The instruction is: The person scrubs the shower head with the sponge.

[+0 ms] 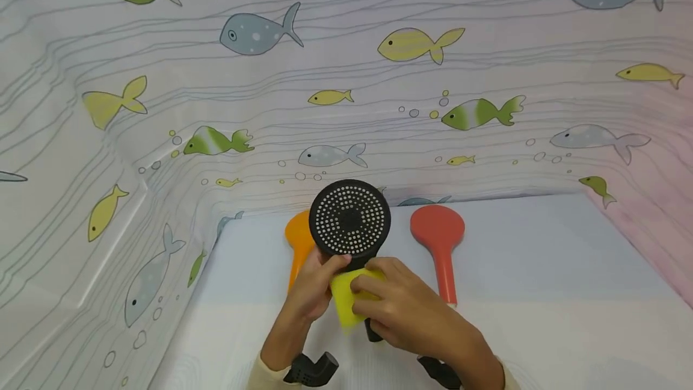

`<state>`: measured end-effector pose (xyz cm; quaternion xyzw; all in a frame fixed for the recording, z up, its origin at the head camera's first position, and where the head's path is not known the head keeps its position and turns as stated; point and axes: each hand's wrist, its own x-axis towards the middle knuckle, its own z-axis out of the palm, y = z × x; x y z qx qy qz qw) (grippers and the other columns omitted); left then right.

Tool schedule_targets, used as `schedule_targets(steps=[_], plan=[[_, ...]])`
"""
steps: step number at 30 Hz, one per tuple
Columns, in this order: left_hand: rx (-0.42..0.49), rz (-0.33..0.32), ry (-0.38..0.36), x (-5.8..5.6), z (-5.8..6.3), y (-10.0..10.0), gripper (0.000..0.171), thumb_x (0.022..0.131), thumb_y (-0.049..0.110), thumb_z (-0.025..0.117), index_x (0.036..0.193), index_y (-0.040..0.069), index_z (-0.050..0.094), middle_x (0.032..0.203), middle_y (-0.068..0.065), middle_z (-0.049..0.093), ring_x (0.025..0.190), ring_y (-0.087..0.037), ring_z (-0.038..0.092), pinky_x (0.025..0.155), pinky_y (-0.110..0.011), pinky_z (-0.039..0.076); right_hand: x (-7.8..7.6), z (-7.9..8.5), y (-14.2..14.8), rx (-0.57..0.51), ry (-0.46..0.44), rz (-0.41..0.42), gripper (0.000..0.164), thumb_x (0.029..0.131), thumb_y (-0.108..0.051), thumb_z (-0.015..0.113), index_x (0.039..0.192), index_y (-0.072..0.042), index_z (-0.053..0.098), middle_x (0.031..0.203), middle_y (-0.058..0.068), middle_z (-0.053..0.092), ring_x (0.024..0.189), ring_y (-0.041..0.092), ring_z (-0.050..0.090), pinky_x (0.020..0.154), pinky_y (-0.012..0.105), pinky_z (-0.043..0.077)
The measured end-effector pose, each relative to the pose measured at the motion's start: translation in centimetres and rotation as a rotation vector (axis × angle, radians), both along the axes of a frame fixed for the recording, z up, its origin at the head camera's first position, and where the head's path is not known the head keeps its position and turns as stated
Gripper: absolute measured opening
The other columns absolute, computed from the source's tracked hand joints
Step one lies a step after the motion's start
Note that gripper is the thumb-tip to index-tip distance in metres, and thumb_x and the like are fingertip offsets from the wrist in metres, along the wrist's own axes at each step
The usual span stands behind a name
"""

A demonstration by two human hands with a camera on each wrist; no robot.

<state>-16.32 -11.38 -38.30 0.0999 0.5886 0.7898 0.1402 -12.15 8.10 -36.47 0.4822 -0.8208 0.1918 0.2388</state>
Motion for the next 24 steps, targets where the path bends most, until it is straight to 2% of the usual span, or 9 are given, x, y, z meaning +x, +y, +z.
schedule_targets(steps=[3,5,8,10,14,17,20,24], plan=[[-0.028,-0.002,0.016,0.1,0.1,0.4,0.048,0.094,0.016,0.053,0.138,0.018,0.034,0.128,-0.011,0.048,0.103,-0.020,0.055,0.085,-0.029,0.052,-0.2,-0.2,-0.7,0.003,0.069,-0.030,0.032,0.063,-0.012,0.076,0.089,-0.026,0.064,0.105,-0.008,0.058,0.111,0.023,0.048,0.093,0.037,0.039],[-0.037,0.011,0.025,0.2,0.1,0.5,0.046,0.094,0.020,0.054,0.137,0.018,0.036,0.126,-0.011,0.049,0.101,-0.020,0.055,0.084,-0.028,0.051,-0.2,-0.2,-1.0,0.001,0.099,-0.043,0.031,0.062,-0.011,0.075,0.087,-0.024,0.064,0.104,-0.006,0.059,0.110,0.025,0.049,0.092,0.038,0.039],[-0.037,0.037,0.031,0.1,0.0,0.5,0.046,0.094,0.022,0.053,0.137,0.019,0.035,0.128,-0.011,0.050,0.101,-0.020,0.054,0.084,-0.027,0.051,0.0,-0.4,-1.3,0.016,0.088,-0.046,0.031,0.060,-0.012,0.077,0.086,-0.023,0.064,0.101,-0.006,0.060,0.107,0.024,0.050,0.091,0.037,0.041],[-0.062,0.069,0.031,0.0,0.0,0.3,0.046,0.094,0.022,0.054,0.137,0.019,0.036,0.127,-0.010,0.050,0.102,-0.020,0.054,0.085,-0.027,0.050,0.2,-0.4,-1.4,0.027,0.044,-0.030,0.032,0.060,-0.012,0.077,0.087,-0.023,0.065,0.097,-0.008,0.061,0.106,0.021,0.049,0.091,0.036,0.042],[-0.098,0.125,0.005,-0.3,0.1,-0.3,0.044,0.093,0.025,0.056,0.133,0.014,0.040,0.122,-0.010,0.052,0.099,-0.019,0.056,0.084,-0.032,0.053,0.6,-0.3,-1.2,0.079,-0.118,0.010,0.028,0.066,-0.012,0.073,0.088,-0.027,0.065,0.098,-0.014,0.060,0.106,0.012,0.045,0.090,0.032,0.044],[-0.073,0.161,-0.025,-0.5,0.2,-0.9,0.043,0.092,0.030,0.057,0.130,0.015,0.041,0.119,-0.009,0.054,0.096,-0.019,0.058,0.081,-0.038,0.055,0.8,0.0,-0.7,0.112,-0.227,0.059,0.027,0.070,-0.011,0.068,0.087,-0.032,0.065,0.103,-0.016,0.059,0.106,0.008,0.043,0.087,0.030,0.045],[-0.042,0.201,-0.024,-0.6,0.3,-1.4,0.046,0.091,0.033,0.058,0.130,0.016,0.039,0.120,-0.008,0.054,0.096,-0.019,0.060,0.081,-0.038,0.055,0.8,0.4,0.0,0.117,-0.313,0.130,0.030,0.071,-0.010,0.067,0.088,-0.035,0.065,0.105,-0.018,0.058,0.105,0.005,0.042,0.084,0.027,0.046],[0.003,0.225,-0.010,-0.5,0.3,-1.7,0.047,0.092,0.032,0.057,0.132,0.016,0.039,0.120,-0.009,0.054,0.093,-0.020,0.063,0.080,-0.039,0.055,0.8,0.9,1.2,0.066,-0.406,0.215,0.038,0.073,-0.008,0.068,0.095,-0.039,0.065,0.110,-0.020,0.054,0.107,0.002,0.039,0.081,0.018,0.045]])
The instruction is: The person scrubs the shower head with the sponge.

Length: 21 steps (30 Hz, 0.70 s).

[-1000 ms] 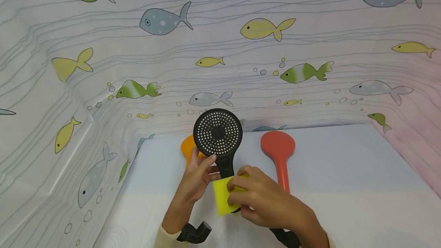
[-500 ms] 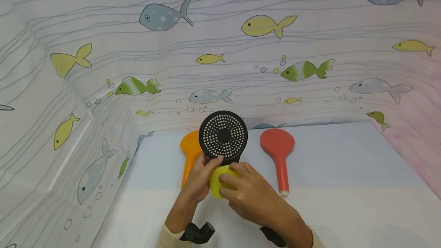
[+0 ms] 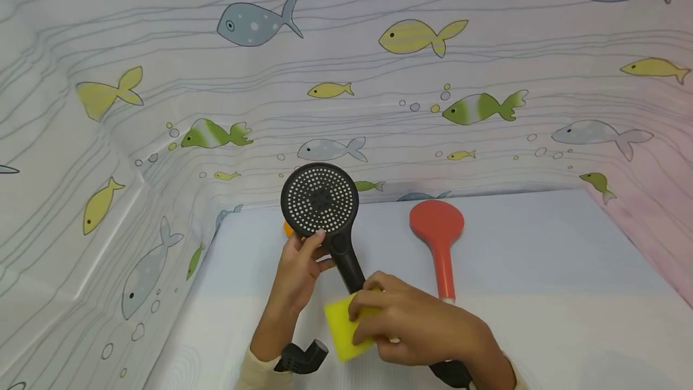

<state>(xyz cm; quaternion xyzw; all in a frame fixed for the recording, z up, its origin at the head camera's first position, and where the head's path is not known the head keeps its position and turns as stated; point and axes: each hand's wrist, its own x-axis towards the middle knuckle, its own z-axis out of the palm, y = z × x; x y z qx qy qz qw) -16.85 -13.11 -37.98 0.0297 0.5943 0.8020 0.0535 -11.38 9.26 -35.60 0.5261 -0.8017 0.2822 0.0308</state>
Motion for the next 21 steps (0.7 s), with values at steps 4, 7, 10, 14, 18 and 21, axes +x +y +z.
schedule_targets(steps=[4,7,10,14,18,21], plan=[[0.069,-0.010,0.026,0.0,-0.1,0.0,0.045,0.093,0.029,0.055,0.133,0.015,0.038,0.121,-0.011,0.054,0.093,-0.020,0.065,0.080,-0.040,0.055,-0.4,0.3,0.9,-0.095,0.017,0.002,0.044,0.072,-0.005,0.069,0.102,-0.037,0.063,0.115,-0.017,0.052,0.111,0.005,0.037,0.082,0.015,0.045],[0.117,-0.019,0.039,0.1,-0.1,0.1,0.045,0.094,0.028,0.055,0.132,0.013,0.037,0.122,-0.011,0.055,0.094,-0.020,0.065,0.082,-0.038,0.055,-1.0,0.1,1.1,-0.152,0.062,-0.043,0.047,0.070,-0.005,0.070,0.104,-0.036,0.061,0.116,-0.013,0.052,0.112,0.008,0.038,0.083,0.018,0.048],[0.141,-0.034,0.044,0.3,0.0,0.3,0.047,0.093,0.027,0.056,0.132,0.012,0.036,0.122,-0.011,0.055,0.095,-0.019,0.066,0.082,-0.037,0.055,-1.8,-0.4,1.1,-0.217,0.109,-0.099,0.045,0.071,-0.006,0.070,0.106,-0.033,0.061,0.117,-0.009,0.052,0.112,0.011,0.040,0.085,0.018,0.048],[0.133,-0.091,0.013,0.6,-0.1,0.9,0.047,0.093,0.025,0.057,0.133,0.014,0.035,0.121,-0.009,0.057,0.096,-0.017,0.066,0.081,-0.034,0.055,-3.0,-1.1,1.0,-0.322,0.177,-0.191,0.029,0.082,-0.014,0.065,0.108,-0.027,0.063,0.118,-0.001,0.052,0.113,0.016,0.041,0.090,0.012,0.042],[0.123,-0.177,0.005,0.8,-0.2,1.5,0.048,0.094,0.024,0.055,0.136,0.014,0.034,0.121,-0.007,0.058,0.093,-0.017,0.067,0.079,-0.033,0.056,-3.8,-1.7,1.1,-0.414,0.231,-0.338,0.024,0.092,-0.032,0.053,0.109,-0.020,0.064,0.120,0.007,0.051,0.115,0.021,0.041,0.095,0.007,0.037],[0.130,-0.213,0.005,0.8,-0.3,1.8,0.046,0.095,0.023,0.053,0.136,0.013,0.034,0.116,-0.006,0.061,0.087,-0.015,0.068,0.077,-0.032,0.056,-4.2,-1.9,1.2,-0.480,0.269,-0.454,0.031,0.093,-0.037,0.049,0.108,-0.015,0.064,0.120,0.012,0.051,0.116,0.025,0.042,0.096,0.007,0.035]])
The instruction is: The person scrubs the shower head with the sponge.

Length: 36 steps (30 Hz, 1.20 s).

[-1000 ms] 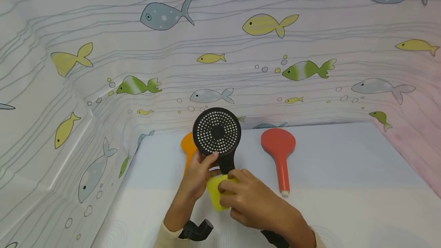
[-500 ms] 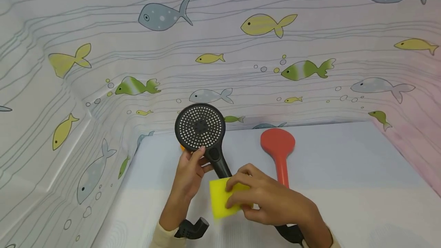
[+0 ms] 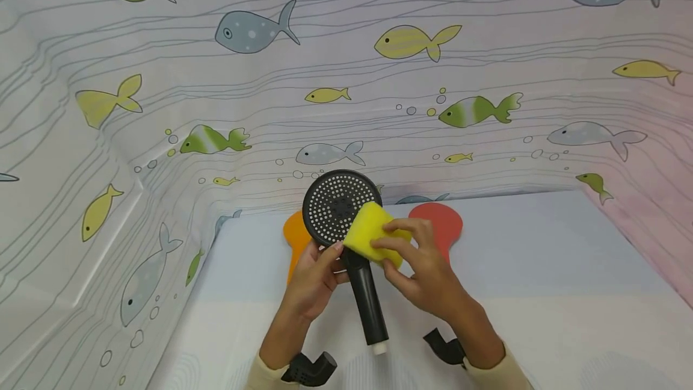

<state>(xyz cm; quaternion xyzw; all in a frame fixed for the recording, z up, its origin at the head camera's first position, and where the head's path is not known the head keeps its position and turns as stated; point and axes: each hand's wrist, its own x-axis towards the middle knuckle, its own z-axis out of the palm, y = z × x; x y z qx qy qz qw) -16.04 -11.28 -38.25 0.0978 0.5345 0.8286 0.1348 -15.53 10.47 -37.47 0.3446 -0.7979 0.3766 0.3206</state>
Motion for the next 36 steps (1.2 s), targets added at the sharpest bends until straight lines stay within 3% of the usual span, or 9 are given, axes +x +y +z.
schedule_targets(steps=[3,7,10,13,16,21,30,32,36], plan=[[0.011,-0.010,-0.011,0.0,0.1,0.1,0.046,0.095,0.025,0.052,0.136,0.013,0.034,0.113,-0.003,0.062,0.084,-0.014,0.069,0.077,-0.031,0.056,-0.2,0.0,0.0,-0.073,0.004,-0.068,0.035,0.092,-0.038,0.051,0.108,-0.009,0.063,0.120,0.017,0.049,0.117,0.029,0.040,0.098,0.008,0.034],[0.019,-0.017,-0.012,0.0,0.2,0.1,0.046,0.096,0.027,0.051,0.136,0.013,0.034,0.112,-0.001,0.062,0.089,-0.012,0.067,0.081,-0.031,0.055,-0.4,0.0,-0.1,-0.135,-0.020,-0.055,0.037,0.091,-0.036,0.055,0.110,-0.005,0.061,0.120,0.020,0.047,0.117,0.028,0.040,0.098,0.010,0.035],[0.030,-0.020,-0.014,0.0,0.2,0.0,0.047,0.096,0.029,0.051,0.136,0.013,0.034,0.114,-0.002,0.060,0.093,-0.012,0.065,0.085,-0.032,0.054,-0.2,-0.1,-0.2,-0.126,-0.071,-0.017,0.033,0.083,-0.019,0.066,0.113,-0.006,0.058,0.120,0.017,0.046,0.114,0.023,0.041,0.094,0.008,0.038],[0.057,-0.011,-0.017,-0.1,0.2,-0.2,0.045,0.096,0.026,0.051,0.136,0.012,0.035,0.117,-0.004,0.058,0.096,-0.014,0.064,0.087,-0.033,0.053,0.0,-0.3,-0.5,-0.098,-0.121,0.030,0.044,0.072,-0.002,0.070,0.114,-0.009,0.056,0.119,0.012,0.046,0.112,0.018,0.042,0.091,0.009,0.040],[0.086,0.005,-0.032,-0.2,0.2,-0.5,0.042,0.097,0.022,0.050,0.134,0.010,0.035,0.118,-0.006,0.058,0.096,-0.015,0.063,0.087,-0.033,0.053,0.3,-0.1,-0.9,-0.079,-0.155,0.118,0.047,0.069,0.004,0.069,0.111,-0.008,0.054,0.116,0.009,0.046,0.108,0.014,0.043,0.089,0.012,0.041],[0.130,0.028,-0.079,-0.3,0.5,-1.3,0.044,0.094,0.019,0.054,0.133,0.011,0.035,0.119,-0.003,0.057,0.096,-0.013,0.063,0.089,-0.030,0.052,0.9,1.0,-1.0,-0.068,-0.211,0.359,0.046,0.068,0.012,0.067,0.108,-0.002,0.050,0.112,0.010,0.046,0.105,0.015,0.045,0.088,0.016,0.046],[0.251,0.076,-0.089,-0.7,1.0,-2.5,0.052,0.090,0.010,0.059,0.135,0.016,0.034,0.121,-0.002,0.053,0.100,-0.011,0.062,0.092,-0.026,0.049,1.5,0.8,1.6,0.059,-0.340,0.746,0.048,0.069,0.007,0.067,0.111,-0.011,0.050,0.117,0.007,0.043,0.113,0.017,0.042,0.085,0.027,0.051],[0.268,0.084,-0.087,-0.7,0.9,-2.7,0.049,0.091,0.009,0.058,0.134,0.014,0.035,0.120,-0.002,0.054,0.099,-0.011,0.063,0.092,-0.026,0.050,1.6,0.9,1.6,0.055,-0.341,0.774,0.049,0.068,0.008,0.068,0.110,-0.011,0.050,0.117,0.008,0.043,0.113,0.018,0.042,0.085,0.027,0.051],[0.306,0.097,-0.072,-0.7,0.6,-2.7,0.040,0.093,0.008,0.054,0.130,0.009,0.039,0.115,-0.002,0.058,0.096,-0.011,0.065,0.089,-0.026,0.051,1.9,1.3,0.5,0.009,-0.313,0.703,0.048,0.066,0.010,0.068,0.106,-0.011,0.050,0.115,0.008,0.043,0.111,0.017,0.041,0.083,0.026,0.051]])
